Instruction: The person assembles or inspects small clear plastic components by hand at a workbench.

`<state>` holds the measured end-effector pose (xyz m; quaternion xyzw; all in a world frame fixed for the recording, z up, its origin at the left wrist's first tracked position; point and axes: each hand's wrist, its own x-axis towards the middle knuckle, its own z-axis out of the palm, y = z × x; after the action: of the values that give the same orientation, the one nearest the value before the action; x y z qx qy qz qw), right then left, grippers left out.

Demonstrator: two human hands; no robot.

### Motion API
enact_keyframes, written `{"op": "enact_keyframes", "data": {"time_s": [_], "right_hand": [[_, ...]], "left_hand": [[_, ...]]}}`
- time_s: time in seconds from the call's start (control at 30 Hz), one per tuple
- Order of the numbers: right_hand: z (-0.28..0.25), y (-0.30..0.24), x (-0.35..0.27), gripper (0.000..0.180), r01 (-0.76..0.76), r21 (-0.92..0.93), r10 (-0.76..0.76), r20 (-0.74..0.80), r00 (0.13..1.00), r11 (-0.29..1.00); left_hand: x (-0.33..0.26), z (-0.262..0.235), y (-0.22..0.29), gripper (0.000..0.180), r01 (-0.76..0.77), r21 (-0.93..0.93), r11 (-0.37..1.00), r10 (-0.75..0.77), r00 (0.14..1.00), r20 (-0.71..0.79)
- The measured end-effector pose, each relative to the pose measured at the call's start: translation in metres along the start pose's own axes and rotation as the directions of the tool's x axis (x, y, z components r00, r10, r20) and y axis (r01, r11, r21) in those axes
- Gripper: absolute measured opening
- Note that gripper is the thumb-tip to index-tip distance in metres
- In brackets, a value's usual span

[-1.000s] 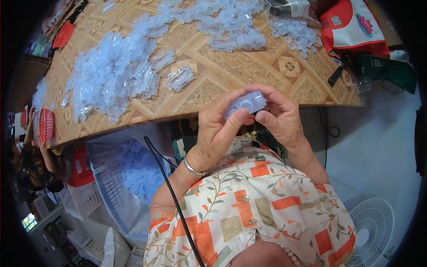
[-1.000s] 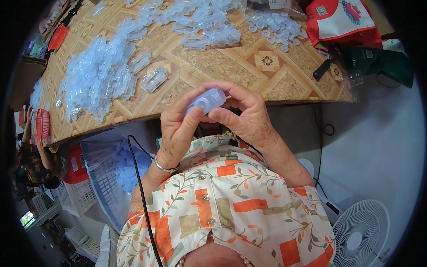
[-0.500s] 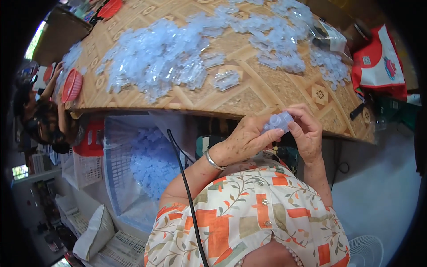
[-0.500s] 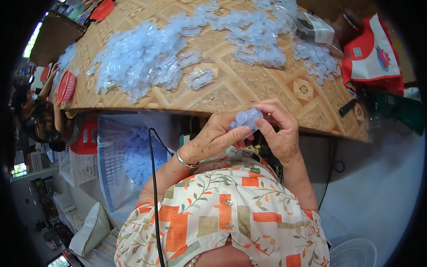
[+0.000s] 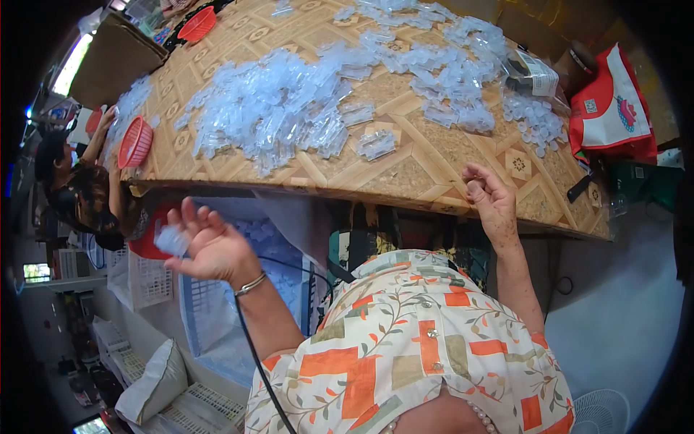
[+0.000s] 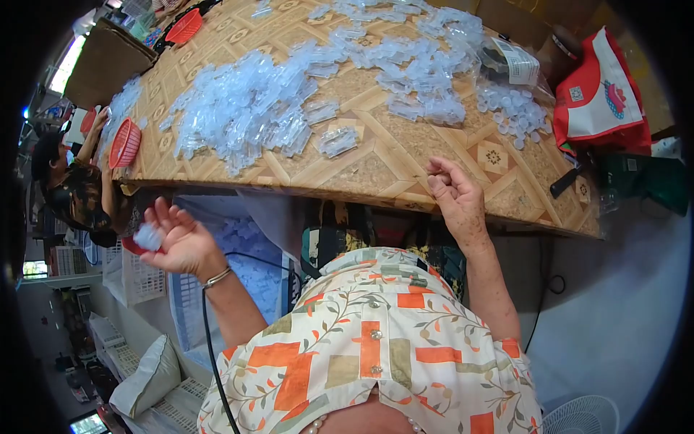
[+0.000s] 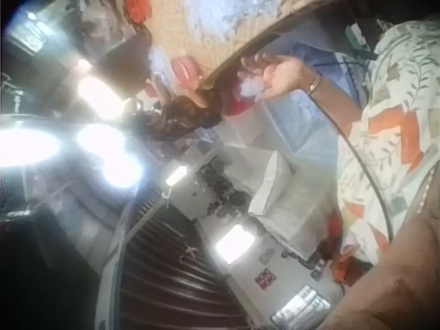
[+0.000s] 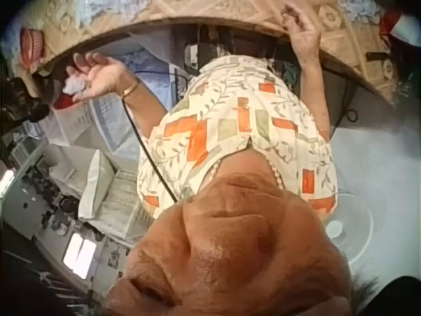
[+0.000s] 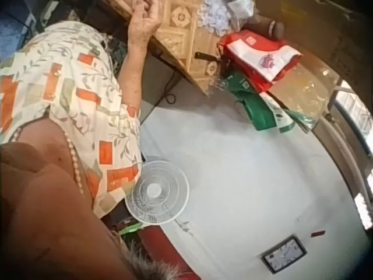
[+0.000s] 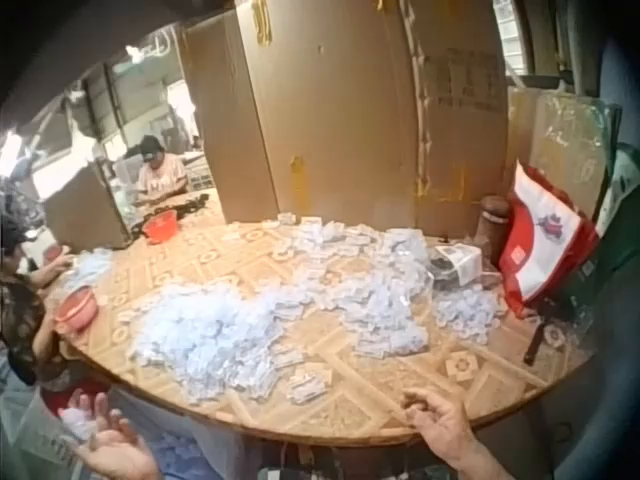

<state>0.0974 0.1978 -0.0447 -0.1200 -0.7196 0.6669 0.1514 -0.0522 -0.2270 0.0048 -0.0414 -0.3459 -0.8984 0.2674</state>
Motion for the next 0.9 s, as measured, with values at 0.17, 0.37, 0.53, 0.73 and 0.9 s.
{"op": "enact_keyframes", "data": {"time_s": [0.17, 0.37, 0.53, 0.73, 0.9], "right_hand": [[0.003, -0.003, 0.001, 0.033, -0.016, 0.023, 0.016, -0.013, 1.0, 1.0], [0.006, -0.008, -0.002, 0.03, 0.014, 0.023, -0.014, -0.014, 1.0, 1.0], [0.006, -0.009, -0.002, 0.029, 0.0, 0.021, 0.0, -0.013, 1.0, 1.0], [0.004, -0.014, -0.002, 0.028, -0.024, -0.014, 0.024, -0.013, 1.0, 1.0], [0.0, -0.026, 0.011, 0.028, -0.234, -0.025, 0.231, -0.087, 0.969, 0.972]], "left_hand": [[-0.003, 0.024, 0.002, 0.083, -0.132, 0.385, 0.913, 0.195, 0.972, -0.128], [-0.05, 0.06, -0.064, 0.039, -0.192, 0.694, 0.694, -0.155, 0.901, 0.404], [-0.074, 0.094, -0.11, 0.053, -0.507, 0.696, 0.508, -0.256, 0.682, 0.685], [-0.08, 0.1, -0.135, 0.06, -0.684, 0.635, 0.359, -0.298, 0.561, 0.772], [-0.081, 0.098, -0.147, 0.061, -0.698, 0.643, 0.315, -0.359, 0.54, 0.761]]}}
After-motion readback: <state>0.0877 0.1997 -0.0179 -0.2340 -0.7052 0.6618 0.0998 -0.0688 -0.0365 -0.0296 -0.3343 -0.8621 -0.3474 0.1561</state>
